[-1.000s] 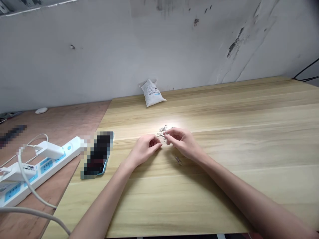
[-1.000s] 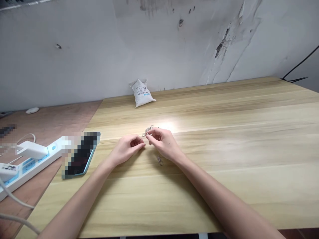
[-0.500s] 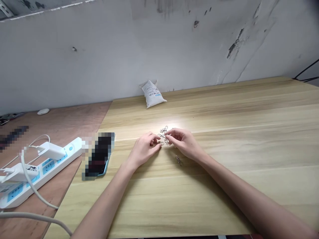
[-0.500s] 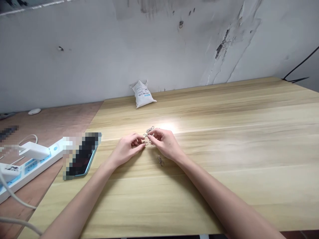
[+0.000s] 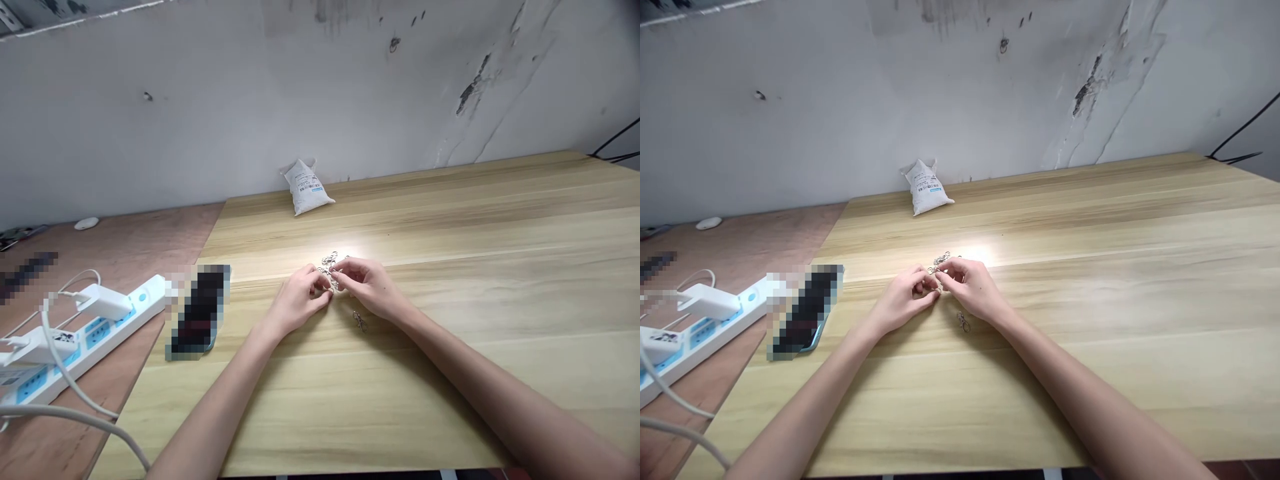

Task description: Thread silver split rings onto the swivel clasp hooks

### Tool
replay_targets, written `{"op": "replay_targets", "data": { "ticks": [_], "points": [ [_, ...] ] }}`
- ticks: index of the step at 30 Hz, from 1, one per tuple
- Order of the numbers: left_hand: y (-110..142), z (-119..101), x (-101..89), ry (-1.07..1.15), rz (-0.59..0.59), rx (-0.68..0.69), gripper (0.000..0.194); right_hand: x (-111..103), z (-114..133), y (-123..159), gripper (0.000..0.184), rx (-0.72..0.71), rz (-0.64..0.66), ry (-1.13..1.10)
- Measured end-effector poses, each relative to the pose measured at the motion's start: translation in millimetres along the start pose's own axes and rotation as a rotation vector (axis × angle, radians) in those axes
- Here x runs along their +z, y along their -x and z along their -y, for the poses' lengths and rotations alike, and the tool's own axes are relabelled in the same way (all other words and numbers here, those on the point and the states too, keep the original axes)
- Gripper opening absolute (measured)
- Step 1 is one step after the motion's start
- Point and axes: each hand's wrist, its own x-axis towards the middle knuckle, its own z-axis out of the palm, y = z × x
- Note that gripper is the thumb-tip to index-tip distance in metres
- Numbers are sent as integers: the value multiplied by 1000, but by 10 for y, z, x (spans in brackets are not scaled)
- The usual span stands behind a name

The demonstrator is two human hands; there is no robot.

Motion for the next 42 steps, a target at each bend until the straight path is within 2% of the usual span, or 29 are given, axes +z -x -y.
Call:
{"op": "replay_targets", "data": {
  "ticks": [4, 12, 14, 17, 19, 22, 27, 32, 36, 42],
  "points": [
    [9, 1, -14, 85, -12, 3, 7, -10, -5, -5, 24, -23, 27, 7],
    [23, 34, -99, 233, -151, -26, 7, -54, -9, -10, 29, 9, 2, -35],
    [21, 47, -109, 193, -172, 5, 5, -50, -31, -13, 29, 1, -1, -51],
    [22, 65, -128, -6, -211, 88, 2, -38, -75, -16, 27, -21, 20, -52],
    [25, 77, -137, -159, -231, 136, 3, -32, -103, -16, 25, -56, 23, 28],
    [26, 93, -133, -296, -219, 191, 8, -34, -126, -9, 19, -145, 6, 269],
    [23, 98, -103, -389, -218, 239, 11, -55, -123, -9, 12, -240, -15, 525],
    [25, 61, -112, -419, -216, 236, 13, -80, -136, -37, 16, -452, -52, 763],
    [30, 50, -127, -385, -179, 211, 12, -94, -134, -26, 18, -478, -52, 866],
    [34, 38, -136, -375, -163, 176, 12, -116, -153, -12, 17, -469, -72, 886]
  ]
}}
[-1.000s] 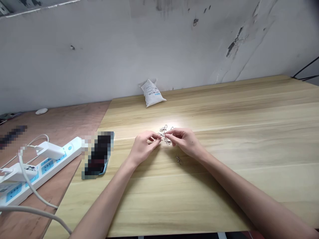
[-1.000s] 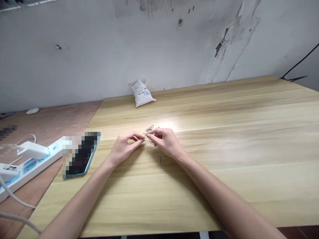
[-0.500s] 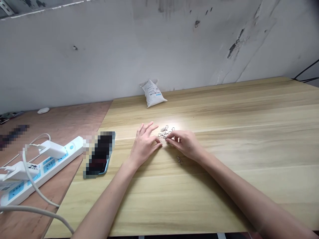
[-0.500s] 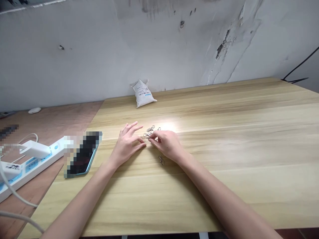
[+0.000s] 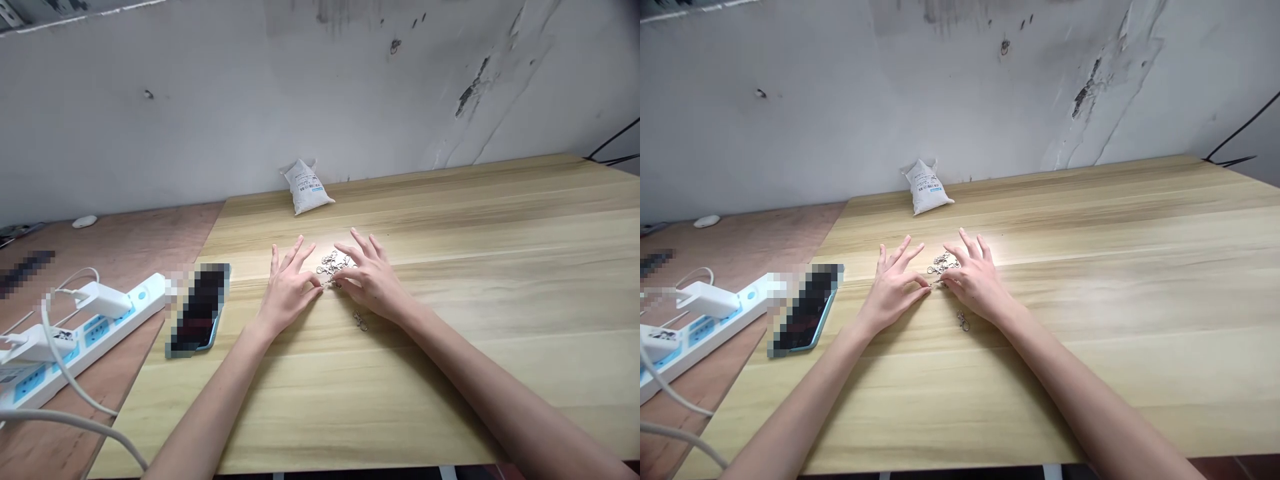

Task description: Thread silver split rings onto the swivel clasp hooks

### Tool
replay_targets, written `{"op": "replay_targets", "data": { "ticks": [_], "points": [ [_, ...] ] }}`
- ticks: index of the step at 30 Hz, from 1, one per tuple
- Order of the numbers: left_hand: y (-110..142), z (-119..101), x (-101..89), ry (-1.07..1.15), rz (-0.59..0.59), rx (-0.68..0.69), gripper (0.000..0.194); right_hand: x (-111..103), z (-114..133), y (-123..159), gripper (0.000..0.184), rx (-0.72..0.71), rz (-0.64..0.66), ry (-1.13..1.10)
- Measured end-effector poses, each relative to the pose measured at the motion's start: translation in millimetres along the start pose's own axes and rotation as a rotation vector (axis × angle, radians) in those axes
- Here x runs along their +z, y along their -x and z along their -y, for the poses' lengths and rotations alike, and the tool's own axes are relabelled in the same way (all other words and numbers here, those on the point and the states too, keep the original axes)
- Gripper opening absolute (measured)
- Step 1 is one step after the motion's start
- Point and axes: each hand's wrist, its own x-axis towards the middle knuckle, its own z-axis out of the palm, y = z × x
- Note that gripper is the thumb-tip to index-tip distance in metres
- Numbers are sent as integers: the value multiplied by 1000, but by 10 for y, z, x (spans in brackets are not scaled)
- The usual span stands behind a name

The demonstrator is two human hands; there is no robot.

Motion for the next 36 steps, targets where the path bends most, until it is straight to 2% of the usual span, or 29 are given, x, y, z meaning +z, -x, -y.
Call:
{"op": "replay_targets", "data": {
  "ticks": [14, 25, 36],
  "points": [
    [1, 10, 17, 9, 17, 2, 14, 19, 16, 7, 19, 16, 25, -31],
    [13, 34, 44, 51, 17, -7, 13, 96, 19, -3, 17, 7, -31, -97],
    [23, 55, 57, 55, 17, -20, 19, 82, 89, -11, 17, -2, -29, -118]
  ]
}}
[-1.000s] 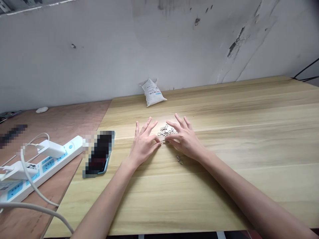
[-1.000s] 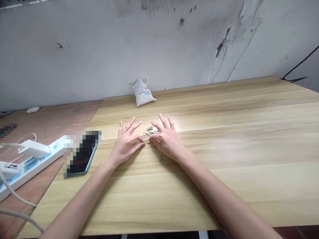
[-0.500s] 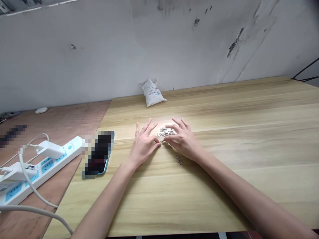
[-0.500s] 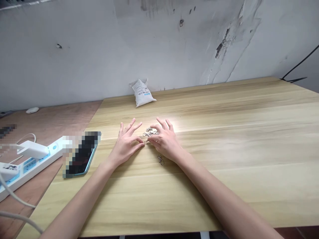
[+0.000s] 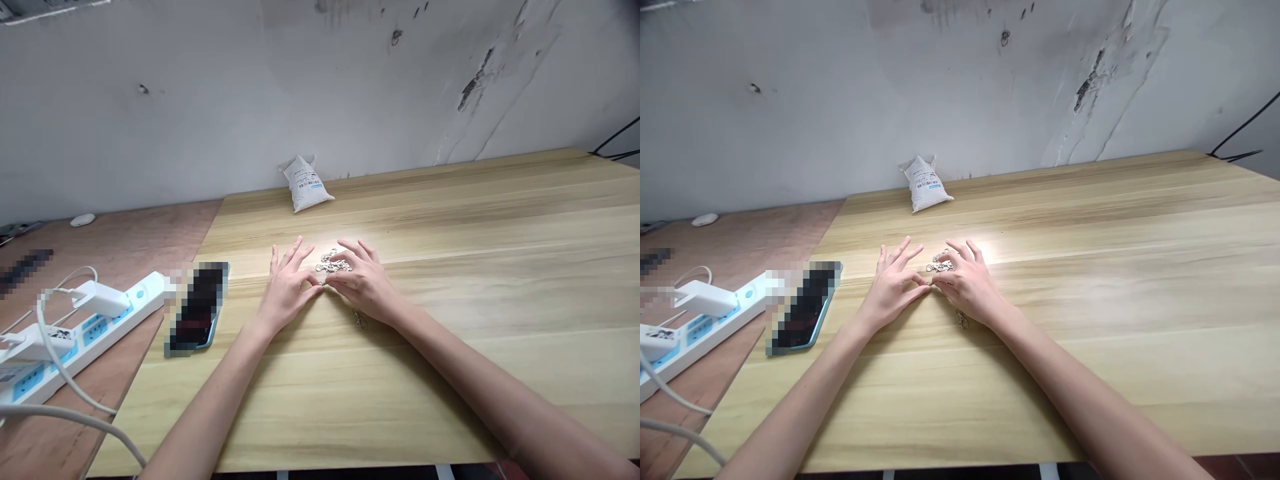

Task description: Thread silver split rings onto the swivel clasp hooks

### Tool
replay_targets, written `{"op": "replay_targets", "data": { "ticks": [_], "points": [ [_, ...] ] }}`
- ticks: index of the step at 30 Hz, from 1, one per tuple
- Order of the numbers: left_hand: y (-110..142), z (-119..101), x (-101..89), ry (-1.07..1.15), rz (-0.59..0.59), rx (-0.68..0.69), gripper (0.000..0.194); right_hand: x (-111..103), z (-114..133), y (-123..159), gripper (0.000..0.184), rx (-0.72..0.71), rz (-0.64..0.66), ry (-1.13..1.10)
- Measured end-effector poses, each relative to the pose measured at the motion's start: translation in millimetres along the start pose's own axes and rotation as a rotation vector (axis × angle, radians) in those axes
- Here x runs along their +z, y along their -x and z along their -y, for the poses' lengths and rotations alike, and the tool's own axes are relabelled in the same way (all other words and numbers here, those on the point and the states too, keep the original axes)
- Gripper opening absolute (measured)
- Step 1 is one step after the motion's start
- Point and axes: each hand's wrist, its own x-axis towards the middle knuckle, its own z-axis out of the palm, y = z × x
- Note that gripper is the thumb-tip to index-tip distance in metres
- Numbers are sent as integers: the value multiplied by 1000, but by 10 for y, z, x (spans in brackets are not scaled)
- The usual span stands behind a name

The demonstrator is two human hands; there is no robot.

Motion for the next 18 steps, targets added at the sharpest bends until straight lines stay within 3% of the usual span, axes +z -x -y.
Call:
{"op": "replay_targets", "data": {
  "ticks": [11, 18],
  "points": [
    [-1, 5, -4, -28, 2, 74, 9, -40, -25, -2, 17, -31, -13, -30],
    [-2, 6, -36, -81, -2, 109, 18, -48, -30, -3, 17, -27, -24, -22]
  ]
}}
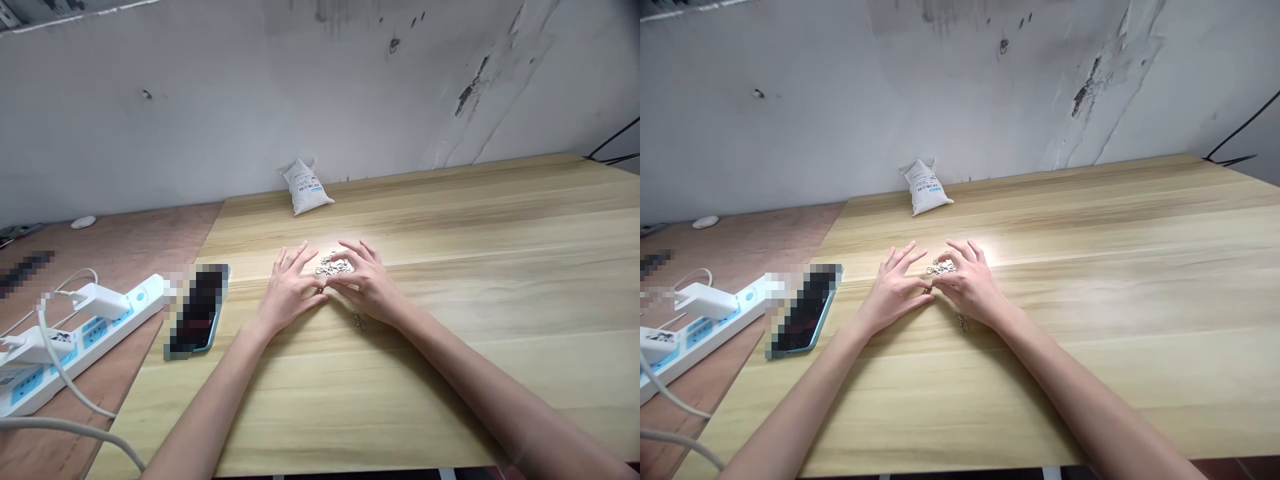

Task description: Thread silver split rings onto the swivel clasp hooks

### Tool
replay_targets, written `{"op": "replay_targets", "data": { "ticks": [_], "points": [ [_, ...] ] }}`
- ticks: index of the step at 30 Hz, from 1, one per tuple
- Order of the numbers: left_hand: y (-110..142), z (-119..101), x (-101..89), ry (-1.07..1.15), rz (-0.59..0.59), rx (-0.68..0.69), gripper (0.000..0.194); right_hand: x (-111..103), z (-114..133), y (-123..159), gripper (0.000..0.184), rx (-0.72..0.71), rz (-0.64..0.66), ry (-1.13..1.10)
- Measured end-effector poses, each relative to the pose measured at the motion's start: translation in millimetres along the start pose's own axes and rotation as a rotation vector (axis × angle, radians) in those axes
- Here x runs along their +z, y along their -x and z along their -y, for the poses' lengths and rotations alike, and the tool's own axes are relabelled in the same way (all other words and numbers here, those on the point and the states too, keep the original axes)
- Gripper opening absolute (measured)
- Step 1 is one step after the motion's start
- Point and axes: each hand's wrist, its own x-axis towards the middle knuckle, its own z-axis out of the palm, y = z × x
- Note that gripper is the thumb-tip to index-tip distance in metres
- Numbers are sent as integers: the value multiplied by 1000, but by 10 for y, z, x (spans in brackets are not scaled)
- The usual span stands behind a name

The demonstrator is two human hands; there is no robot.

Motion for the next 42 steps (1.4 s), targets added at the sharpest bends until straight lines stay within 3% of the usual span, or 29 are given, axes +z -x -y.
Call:
{"op": "replay_targets", "data": {
  "ticks": [19, 31, 42],
  "points": [
    [3, -2, -40, 44, 13, -140, 21, -58, 91, -23, 20, -27, 32, 9],
    [14, 50, -74, 190, 87, -94, 13, -44, 42, -11, 18, -3, -1, -6],
    [18, 85, -75, 215, 71, -92, 16, -45, 36, -15, 17, -7, -3, -29]
  ]
}}
